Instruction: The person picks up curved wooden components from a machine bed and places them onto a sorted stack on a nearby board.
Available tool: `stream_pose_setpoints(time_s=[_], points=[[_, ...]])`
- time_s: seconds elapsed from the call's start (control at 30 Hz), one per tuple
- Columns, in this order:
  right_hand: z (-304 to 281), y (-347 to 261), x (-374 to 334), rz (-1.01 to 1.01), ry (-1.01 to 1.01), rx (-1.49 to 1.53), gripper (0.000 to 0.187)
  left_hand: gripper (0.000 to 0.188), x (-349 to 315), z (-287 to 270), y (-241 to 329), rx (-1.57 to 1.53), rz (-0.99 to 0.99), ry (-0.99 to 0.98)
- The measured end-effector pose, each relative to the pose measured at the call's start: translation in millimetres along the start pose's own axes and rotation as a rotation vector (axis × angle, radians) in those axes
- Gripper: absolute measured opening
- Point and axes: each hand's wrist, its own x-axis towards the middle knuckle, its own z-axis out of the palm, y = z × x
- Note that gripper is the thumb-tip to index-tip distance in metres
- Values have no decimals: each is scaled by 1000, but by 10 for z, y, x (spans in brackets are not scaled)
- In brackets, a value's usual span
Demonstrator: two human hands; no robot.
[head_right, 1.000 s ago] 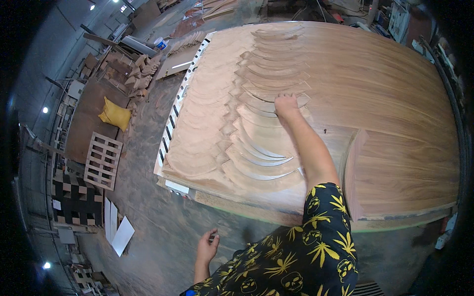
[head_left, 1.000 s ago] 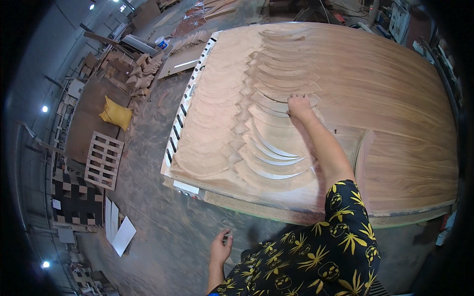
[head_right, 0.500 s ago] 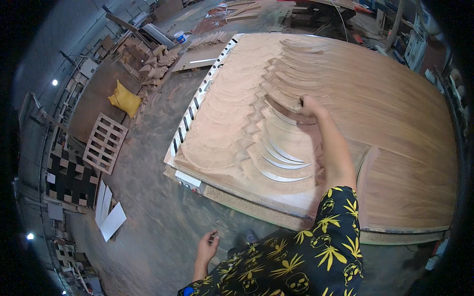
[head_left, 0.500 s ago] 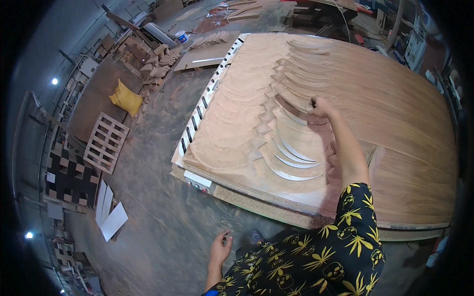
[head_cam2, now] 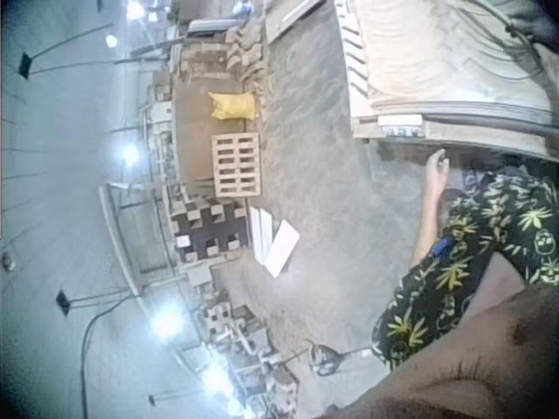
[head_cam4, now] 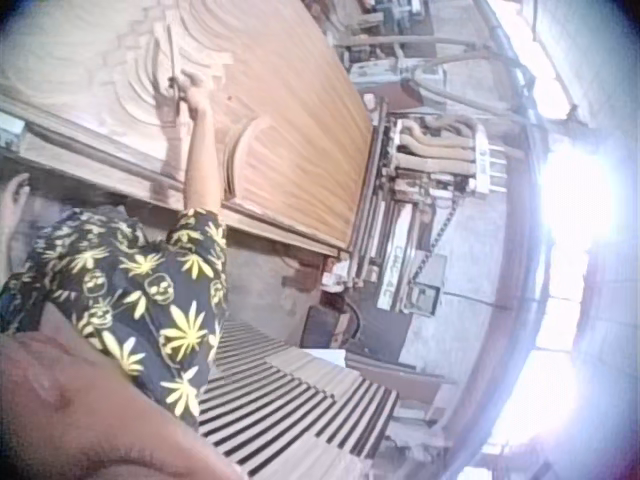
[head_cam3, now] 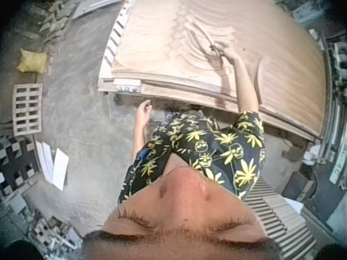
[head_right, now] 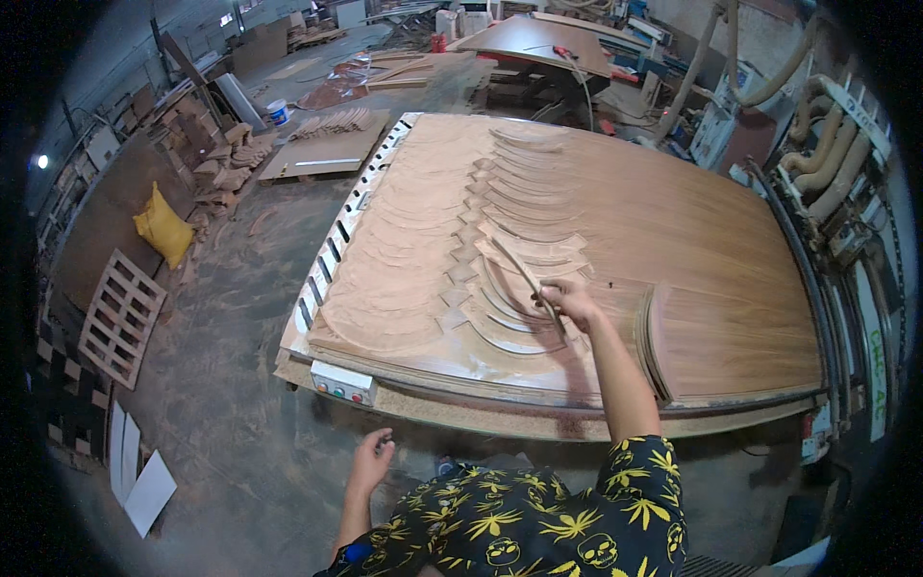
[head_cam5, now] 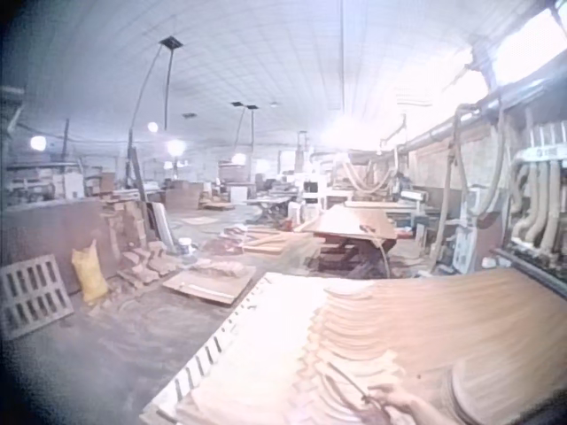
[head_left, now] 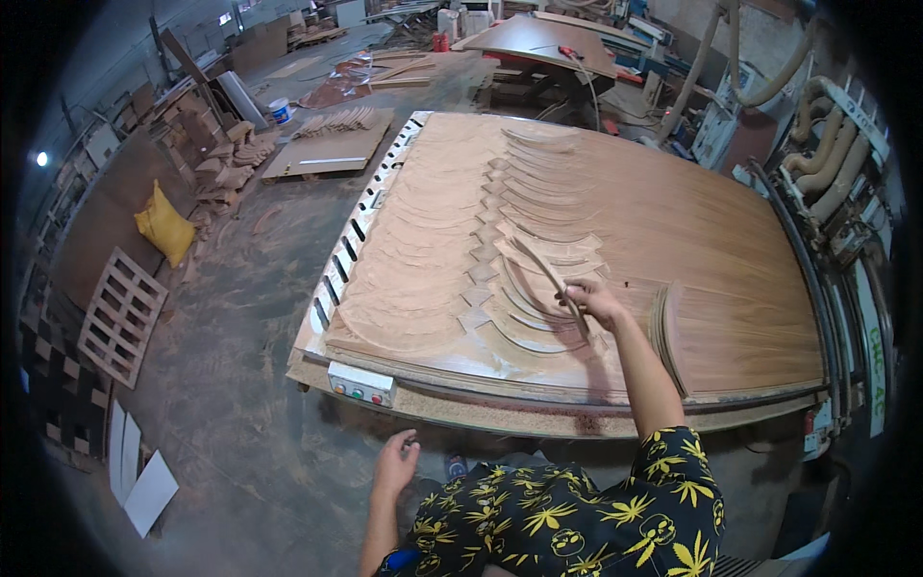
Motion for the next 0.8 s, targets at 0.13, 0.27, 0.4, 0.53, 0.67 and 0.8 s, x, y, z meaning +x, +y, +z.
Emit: stream_pose_setpoints(time_s=[0.13, 0.27, 0.4, 0.53, 0.67, 0.8], points=[[203, 300, -144, 184, 100, 42, 39, 31, 173, -294, -85, -51, 51, 48], [429, 197, -434, 84, 163, 167, 44, 31, 237, -446, -281, -25, 56, 20], [332, 222, -741, -55, 278, 102, 46, 31, 263, -434, -261, -29, 37, -52], [67, 155, -1110, -139, 472, -80, 50, 31, 305, -251, -182, 9, 68, -122], [-479, 247, -1508, -173, 726, -407, 54, 33, 453, 132, 8, -42, 126, -255], [-796, 331, -1840, -65, 863, -595, 52, 33, 648, 583, 475, -119, 202, -348]])
